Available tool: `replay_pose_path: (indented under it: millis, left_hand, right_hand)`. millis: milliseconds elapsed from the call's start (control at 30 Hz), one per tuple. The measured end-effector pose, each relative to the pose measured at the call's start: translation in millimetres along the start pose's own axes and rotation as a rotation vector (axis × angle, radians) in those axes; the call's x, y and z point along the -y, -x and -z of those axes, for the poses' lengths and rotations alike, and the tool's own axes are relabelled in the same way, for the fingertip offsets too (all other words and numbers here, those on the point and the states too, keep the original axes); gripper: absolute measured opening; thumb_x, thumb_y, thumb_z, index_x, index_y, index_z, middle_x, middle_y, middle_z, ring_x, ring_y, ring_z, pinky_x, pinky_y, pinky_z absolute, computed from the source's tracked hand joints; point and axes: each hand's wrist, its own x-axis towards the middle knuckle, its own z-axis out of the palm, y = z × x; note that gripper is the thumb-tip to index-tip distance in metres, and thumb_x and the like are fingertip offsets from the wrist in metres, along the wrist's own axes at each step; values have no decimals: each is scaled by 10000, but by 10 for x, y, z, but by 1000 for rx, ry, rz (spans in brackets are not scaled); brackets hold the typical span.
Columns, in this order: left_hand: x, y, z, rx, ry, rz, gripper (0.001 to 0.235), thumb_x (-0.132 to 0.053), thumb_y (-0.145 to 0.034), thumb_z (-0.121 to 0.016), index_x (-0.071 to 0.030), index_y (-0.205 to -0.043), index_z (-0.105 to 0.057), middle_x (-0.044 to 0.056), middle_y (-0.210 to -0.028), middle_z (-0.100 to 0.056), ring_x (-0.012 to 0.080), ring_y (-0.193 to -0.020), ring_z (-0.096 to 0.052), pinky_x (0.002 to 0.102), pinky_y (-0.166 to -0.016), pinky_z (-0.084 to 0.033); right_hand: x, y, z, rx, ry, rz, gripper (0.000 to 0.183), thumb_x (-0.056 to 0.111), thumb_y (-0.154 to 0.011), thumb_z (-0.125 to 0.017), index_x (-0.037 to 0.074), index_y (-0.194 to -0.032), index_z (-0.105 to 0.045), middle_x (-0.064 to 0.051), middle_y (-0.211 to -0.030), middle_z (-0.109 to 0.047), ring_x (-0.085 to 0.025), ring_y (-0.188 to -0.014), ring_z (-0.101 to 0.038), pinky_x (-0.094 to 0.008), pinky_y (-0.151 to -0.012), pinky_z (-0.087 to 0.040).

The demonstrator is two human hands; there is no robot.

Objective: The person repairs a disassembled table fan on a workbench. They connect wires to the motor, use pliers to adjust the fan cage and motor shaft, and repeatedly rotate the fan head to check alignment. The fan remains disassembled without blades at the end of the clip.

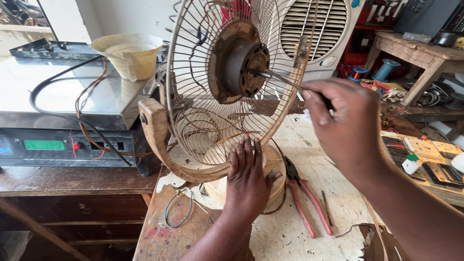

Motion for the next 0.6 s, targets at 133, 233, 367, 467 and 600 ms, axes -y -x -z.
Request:
replay_pose_path:
  millis: [133, 233, 367, 467, 600]
  left_hand:
    - [1, 2, 33, -21, -33, -5, 899, -551, -954, -522, 98, -1528, -283, 295, -1550, -325, 387, -1472, -245, 460, -1218, -56]
    - [4, 8, 50, -19, -20, -4, 905, -558, -952, -521, 99, -1529, -289, 286, -1546, -336, 379, -1475, -244, 460, -1220, -51]
    - [3, 3, 53, -36, 16, -2, 914, -568, -946, -526, 96, -1527, -287, 283, -1546, -340, 377, -1479, -234, 462, -1219, -44]
    - [-1, 8, 41, -39, 34, 12, 918, -558, -936, -539, 88, -1534, -278, 273, -1546, -343, 375, -1480, -237, 461, -1218, -50]
    - [8, 17, 20, -39, 29, 3, 915, -550, -936, -543, 84, -1537, -272, 286, -1556, -327, 384, -1477, -241, 462, -1214, -54]
  right_hand:
    - [175, -186, -171, 20, -23, -14, 116, -32, -963, -691, -40, -1061, -752, -140, -948, -763, -175, -838, -742, -304, -773, -569]
    - [200, -201, -238, 33, -29, -49, 122, -40, -947, -686, -43, -1047, -755, -141, -908, -762, -172, -803, -742, -298, -746, -569]
    - [227, -232, -295, 15, -35, -24, 118, -48, -949, -680, -50, -1044, -750, -148, -898, -756, -170, -778, -737, -299, -719, -569]
    - [286, -283, -290, -24, 23, 95, 113, -82, -957, -663, -59, -1032, -745, -162, -895, -736, -185, -768, -718, -304, -708, -564]
    - [364, -395, -208, 59, 60, 122, 110, -104, -936, -663, -92, -1014, -739, -165, -794, -708, -180, -607, -659, -298, -531, -491]
